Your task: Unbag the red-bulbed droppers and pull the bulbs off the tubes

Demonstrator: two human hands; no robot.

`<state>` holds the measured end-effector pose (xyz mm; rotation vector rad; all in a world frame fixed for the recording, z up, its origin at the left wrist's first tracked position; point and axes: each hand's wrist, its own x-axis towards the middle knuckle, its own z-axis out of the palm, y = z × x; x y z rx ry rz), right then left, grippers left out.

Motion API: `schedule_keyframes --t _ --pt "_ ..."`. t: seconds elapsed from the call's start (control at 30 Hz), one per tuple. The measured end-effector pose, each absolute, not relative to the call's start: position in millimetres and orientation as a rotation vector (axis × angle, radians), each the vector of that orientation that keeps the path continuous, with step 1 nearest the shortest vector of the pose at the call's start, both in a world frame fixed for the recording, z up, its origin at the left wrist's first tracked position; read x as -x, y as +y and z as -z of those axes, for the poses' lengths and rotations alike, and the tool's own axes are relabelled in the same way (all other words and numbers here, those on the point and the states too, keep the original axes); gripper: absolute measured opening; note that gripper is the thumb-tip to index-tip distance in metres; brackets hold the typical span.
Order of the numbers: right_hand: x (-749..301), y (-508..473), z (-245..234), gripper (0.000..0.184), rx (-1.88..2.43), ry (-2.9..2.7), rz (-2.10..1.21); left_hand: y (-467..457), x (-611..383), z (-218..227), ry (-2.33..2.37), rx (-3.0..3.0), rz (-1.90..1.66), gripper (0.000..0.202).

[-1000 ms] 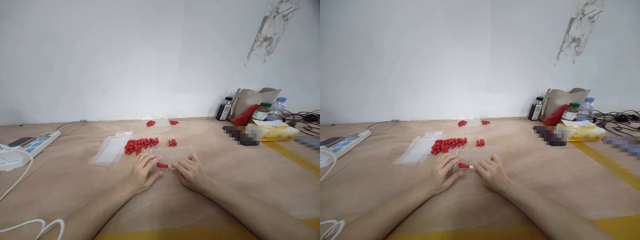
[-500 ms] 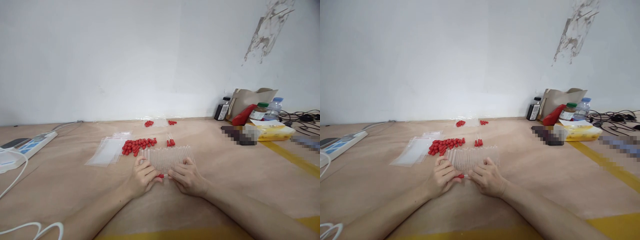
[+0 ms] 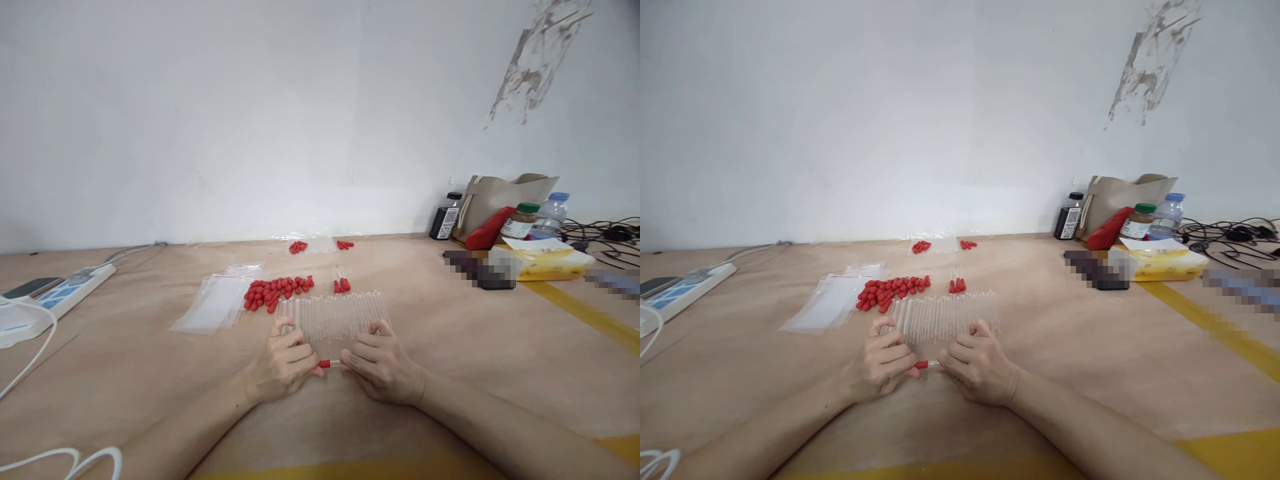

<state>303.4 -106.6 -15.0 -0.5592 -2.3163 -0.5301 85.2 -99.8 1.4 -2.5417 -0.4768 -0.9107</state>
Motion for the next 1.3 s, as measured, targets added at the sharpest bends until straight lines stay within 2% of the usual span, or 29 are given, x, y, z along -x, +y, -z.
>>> schedule_keyframes --t 0.33,0.67,0.83,0.97,1.13,1.3 --pt "-307.7 -109.2 16.4 0.012 0.554 -2.323 0.507 -101.4 -82.4 0.0 -0.394 2.566 0.874 0.021" --pt "-314.9 -108.2 16.2 0.010 0.540 -2.296 0.477 -100.8 -75.4 2.1 -0.436 2.586 0.929 0.010" --pt "-328.9 -98.2 17.0 0.014 0.765 -2.218 0.334 -88.2 -52.2 -5.1 -0.789 2.475 1.223 0.005" --pt "-326.2 -89.1 18.9 0.016 0.873 -2.131 0.254 -71.7 -38.8 -8.4 -1.178 2.336 1.448 0.013" --pt "-308.1 -79.4 10.0 0.028 1.059 -2.172 0.232 -53.6 -26.6 -8.2 -1.426 2.131 1.461 0.026" --pt "-282.5 -63.1 -1.5 0.023 1.161 -2.226 0.286 -38.2 -15.3 -21.5 -1.686 2.155 1.442 0.033"
